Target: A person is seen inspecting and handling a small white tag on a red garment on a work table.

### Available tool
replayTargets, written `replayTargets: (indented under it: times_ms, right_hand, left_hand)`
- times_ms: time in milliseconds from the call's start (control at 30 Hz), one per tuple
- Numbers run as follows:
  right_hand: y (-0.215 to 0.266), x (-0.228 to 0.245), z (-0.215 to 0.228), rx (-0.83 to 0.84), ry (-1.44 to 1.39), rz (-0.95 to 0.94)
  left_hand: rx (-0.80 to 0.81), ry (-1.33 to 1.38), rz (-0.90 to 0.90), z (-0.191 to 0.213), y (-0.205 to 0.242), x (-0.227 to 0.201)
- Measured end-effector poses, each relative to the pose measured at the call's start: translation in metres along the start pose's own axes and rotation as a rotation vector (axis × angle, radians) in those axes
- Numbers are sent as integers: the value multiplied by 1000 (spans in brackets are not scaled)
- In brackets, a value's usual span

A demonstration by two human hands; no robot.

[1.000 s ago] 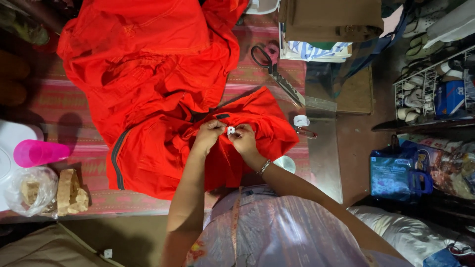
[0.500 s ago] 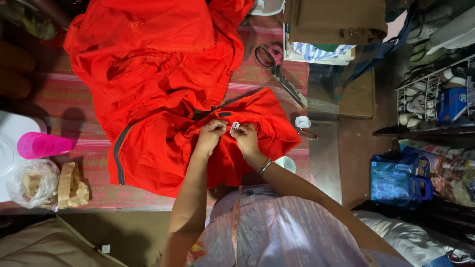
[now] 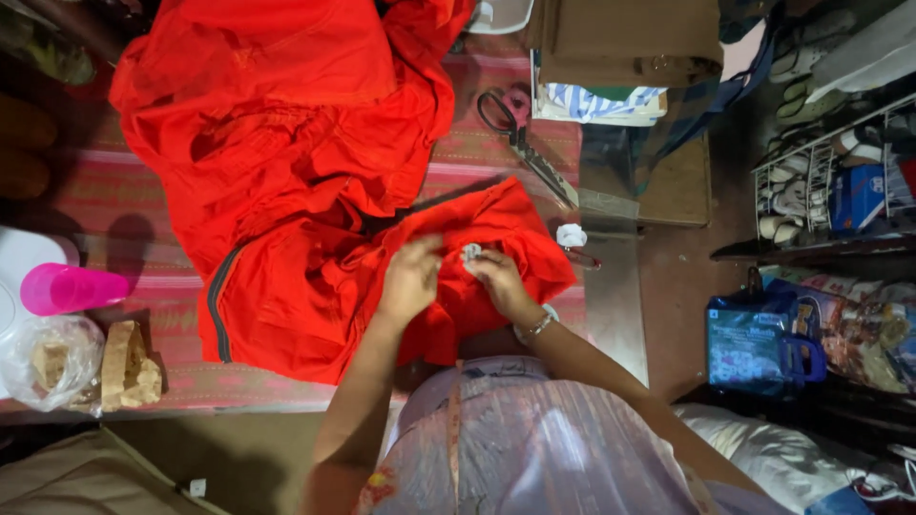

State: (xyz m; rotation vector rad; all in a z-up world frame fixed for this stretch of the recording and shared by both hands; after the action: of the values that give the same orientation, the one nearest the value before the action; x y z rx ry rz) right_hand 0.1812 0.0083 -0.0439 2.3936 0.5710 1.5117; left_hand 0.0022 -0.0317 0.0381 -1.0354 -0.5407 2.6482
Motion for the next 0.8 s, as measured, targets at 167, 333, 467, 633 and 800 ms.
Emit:
replayTargets:
  times_ms: [167, 333, 467, 633, 800]
  right_hand:
    - [15, 26, 15, 4, -309, -147]
    - [5, 29, 20, 90, -450, -361]
    - [-7, 15, 31, 249, -373, -291]
    - [13, 42, 11, 299, -365, -272]
    - [-3, 24, 27, 306, -371, -269]
  left_hand:
    - [-11, -403, -336, -19, 39, -1]
    - [-119, -506, -432, -46, 58, 0]
    - [-36, -581, -382, -56, 61, -1]
    - [-3, -645, -354, -61, 60, -5]
    - [154, -496, 40, -53, 52, -11]
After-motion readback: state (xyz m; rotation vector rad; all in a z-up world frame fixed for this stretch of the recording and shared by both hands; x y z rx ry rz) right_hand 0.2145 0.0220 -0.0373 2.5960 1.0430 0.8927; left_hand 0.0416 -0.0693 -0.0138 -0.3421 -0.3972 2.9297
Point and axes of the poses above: each hand's wrist, its own y-axis away from the middle knuckle, its own z-axis out of the back of the hand, x = y × z, the point moved 1 cm from there along -y, towards the middle knuckle, and after that the axes turned 4 degrees about y, right-handed, at the moved point
